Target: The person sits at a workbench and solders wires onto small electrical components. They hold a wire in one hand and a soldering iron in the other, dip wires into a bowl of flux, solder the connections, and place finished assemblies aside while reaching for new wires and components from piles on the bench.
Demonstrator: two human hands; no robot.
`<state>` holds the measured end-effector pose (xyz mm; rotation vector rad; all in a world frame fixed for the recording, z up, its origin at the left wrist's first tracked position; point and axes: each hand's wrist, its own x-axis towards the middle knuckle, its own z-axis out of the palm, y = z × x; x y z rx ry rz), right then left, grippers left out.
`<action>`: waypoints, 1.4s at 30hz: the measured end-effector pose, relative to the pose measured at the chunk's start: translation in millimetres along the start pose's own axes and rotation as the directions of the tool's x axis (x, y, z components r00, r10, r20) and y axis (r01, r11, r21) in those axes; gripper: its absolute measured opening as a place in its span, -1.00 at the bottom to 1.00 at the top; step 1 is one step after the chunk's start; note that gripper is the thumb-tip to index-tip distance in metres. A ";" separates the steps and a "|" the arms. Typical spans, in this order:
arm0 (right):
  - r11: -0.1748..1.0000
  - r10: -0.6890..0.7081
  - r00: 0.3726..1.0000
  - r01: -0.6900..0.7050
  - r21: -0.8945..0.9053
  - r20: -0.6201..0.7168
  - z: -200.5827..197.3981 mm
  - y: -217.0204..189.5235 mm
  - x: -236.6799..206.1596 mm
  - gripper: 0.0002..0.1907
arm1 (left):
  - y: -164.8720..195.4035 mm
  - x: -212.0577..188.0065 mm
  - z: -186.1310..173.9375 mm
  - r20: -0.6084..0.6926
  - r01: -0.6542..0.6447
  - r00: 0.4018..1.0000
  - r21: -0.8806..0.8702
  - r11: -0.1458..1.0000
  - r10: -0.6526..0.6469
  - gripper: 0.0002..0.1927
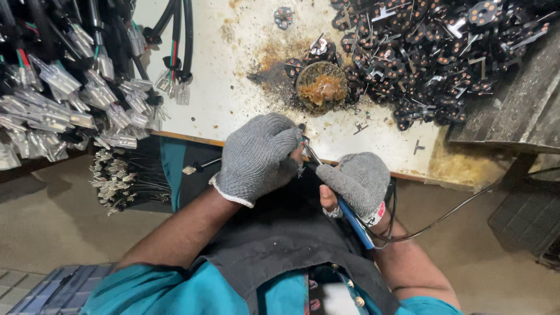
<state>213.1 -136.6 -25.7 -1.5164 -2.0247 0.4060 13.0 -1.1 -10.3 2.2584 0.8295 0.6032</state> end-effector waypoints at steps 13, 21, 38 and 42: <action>0.870 0.465 0.732 -0.273 0.410 -0.498 -10.1 -24.9 8.3 -0.74 | 2.2 -0.9 -0.5 -0.041 -0.020 0.999 -0.005 1.000 0.020 -0.81; 0.932 0.123 0.827 -0.287 -0.224 -0.548 -45.2 22.0 25.0 -0.52 | 7.9 -1.0 -3.5 -0.077 -0.014 0.997 0.000 1.000 0.013 -0.86; 0.832 -0.030 0.886 -0.234 -0.504 -0.462 -46.4 29.3 45.9 -0.75 | 6.5 0.5 -1.9 -0.063 -0.009 0.998 0.012 1.000 0.010 -0.88; 0.863 0.161 0.846 -0.371 -0.344 -0.507 -35.3 1.9 30.4 -0.83 | 5.9 2.7 -4.4 -0.064 -0.016 0.998 0.029 0.999 0.018 -0.90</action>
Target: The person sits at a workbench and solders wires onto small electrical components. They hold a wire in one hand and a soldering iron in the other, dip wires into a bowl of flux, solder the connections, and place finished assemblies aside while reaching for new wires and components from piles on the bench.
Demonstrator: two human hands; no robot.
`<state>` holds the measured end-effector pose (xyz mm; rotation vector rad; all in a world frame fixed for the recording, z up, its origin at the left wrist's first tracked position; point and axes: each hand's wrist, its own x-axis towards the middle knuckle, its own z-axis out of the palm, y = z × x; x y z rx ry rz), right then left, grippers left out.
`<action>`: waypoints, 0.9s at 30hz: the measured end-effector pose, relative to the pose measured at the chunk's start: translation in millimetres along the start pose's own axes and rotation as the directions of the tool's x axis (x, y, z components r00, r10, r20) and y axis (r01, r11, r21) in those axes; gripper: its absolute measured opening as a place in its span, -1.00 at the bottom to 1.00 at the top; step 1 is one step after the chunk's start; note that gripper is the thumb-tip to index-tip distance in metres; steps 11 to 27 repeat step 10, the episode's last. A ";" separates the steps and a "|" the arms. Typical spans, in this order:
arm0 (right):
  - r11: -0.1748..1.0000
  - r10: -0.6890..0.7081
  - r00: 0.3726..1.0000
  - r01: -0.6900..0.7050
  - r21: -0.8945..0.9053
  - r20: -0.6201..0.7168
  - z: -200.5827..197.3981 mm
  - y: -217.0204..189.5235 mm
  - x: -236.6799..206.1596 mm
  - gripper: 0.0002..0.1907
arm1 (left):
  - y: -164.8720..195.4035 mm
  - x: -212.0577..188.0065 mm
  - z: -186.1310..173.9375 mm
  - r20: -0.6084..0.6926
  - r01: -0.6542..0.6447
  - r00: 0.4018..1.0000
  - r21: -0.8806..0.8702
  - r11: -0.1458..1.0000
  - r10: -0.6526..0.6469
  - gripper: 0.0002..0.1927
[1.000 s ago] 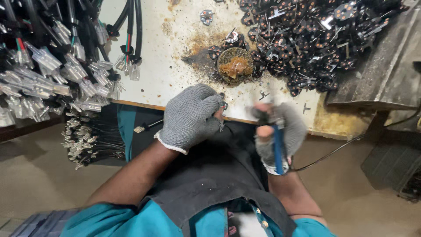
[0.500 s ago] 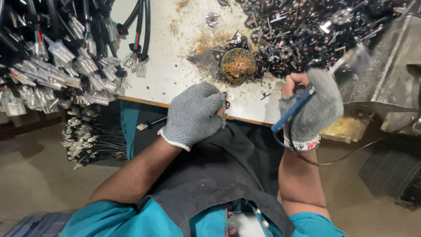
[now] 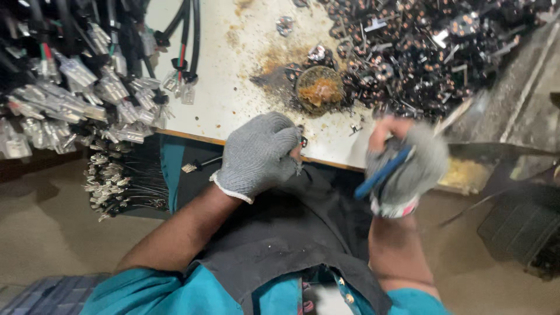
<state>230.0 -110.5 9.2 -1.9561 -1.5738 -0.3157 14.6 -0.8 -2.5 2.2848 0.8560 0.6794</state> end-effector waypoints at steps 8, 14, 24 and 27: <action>0.987 -0.045 0.989 0.023 0.160 0.140 1.6 -35.6 -33.1 -0.68 | -2.2 -0.8 3.1 0.045 0.015 0.999 0.006 1.000 -0.016 -0.89; 0.968 0.088 0.977 -0.130 0.217 0.192 -2.4 -38.1 -29.2 -0.73 | -2.3 2.0 3.0 0.057 0.020 0.998 0.016 1.000 -0.021 -0.88; 0.968 0.088 0.977 -0.130 0.217 0.192 -2.4 -38.1 -29.2 -0.73 | -2.3 2.0 3.0 0.057 0.020 0.998 0.016 1.000 -0.021 -0.88; 0.968 0.088 0.977 -0.130 0.217 0.192 -2.4 -38.1 -29.2 -0.73 | -2.3 2.0 3.0 0.057 0.020 0.998 0.016 1.000 -0.021 -0.88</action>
